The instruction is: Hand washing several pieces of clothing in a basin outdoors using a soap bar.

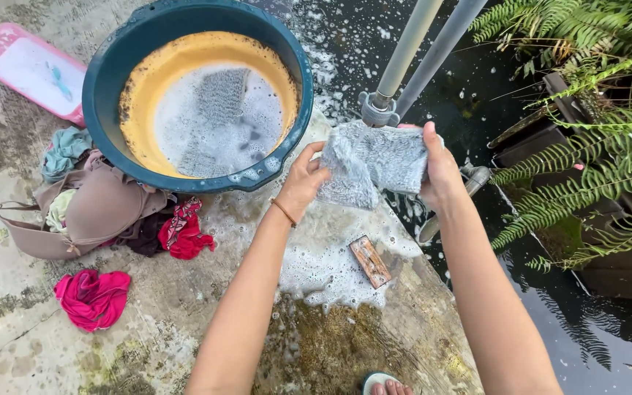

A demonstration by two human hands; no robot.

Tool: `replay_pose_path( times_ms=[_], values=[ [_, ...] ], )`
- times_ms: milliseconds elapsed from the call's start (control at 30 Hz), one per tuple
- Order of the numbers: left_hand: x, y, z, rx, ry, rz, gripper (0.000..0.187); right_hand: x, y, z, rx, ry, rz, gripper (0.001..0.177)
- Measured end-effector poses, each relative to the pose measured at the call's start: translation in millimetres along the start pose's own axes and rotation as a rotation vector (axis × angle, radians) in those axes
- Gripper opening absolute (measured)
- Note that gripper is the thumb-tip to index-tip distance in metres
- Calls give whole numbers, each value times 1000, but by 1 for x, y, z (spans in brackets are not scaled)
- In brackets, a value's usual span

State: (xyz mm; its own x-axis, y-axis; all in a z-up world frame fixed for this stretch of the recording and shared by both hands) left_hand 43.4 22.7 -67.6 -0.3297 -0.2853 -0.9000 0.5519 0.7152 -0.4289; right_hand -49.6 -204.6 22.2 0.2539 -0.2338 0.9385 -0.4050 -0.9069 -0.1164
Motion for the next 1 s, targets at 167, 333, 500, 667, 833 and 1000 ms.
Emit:
replay_pose_path(
  times_ms=[167,333,500,667,833,1000],
  values=[
    [-18,-49,-1,-69,129,-332,62,-20,-44,-3,18,224,40,34],
    [86,-47,34,10,215,-927,76,-19,-109,-52,-87,1172,-873,21],
    [96,-63,32,-527,252,-110,80,-25,-86,18,-274,426,-334,36],
    [-11,-68,-11,-213,32,7,69,-30,-19,59,-33,162,-78,48],
    [-47,19,-40,167,249,421,83,-7,32,12,-172,-16,-905,67],
    [7,91,-75,251,492,420,96,-8,20,7,-17,68,-1228,53]
  ],
)
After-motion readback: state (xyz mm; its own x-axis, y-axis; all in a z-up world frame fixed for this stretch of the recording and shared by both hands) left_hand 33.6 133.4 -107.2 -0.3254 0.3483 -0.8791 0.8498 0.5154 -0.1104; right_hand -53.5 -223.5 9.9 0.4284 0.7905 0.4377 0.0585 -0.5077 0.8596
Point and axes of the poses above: each hand's wrist, its own z-axis towards the middle knuckle, its own y-axis out of the back of the hand, x = y × z, the point moved 2 cm from there along z, towards the middle knuckle, and after that the axes turned 8 degrees about -z, right-handed, at the moved point
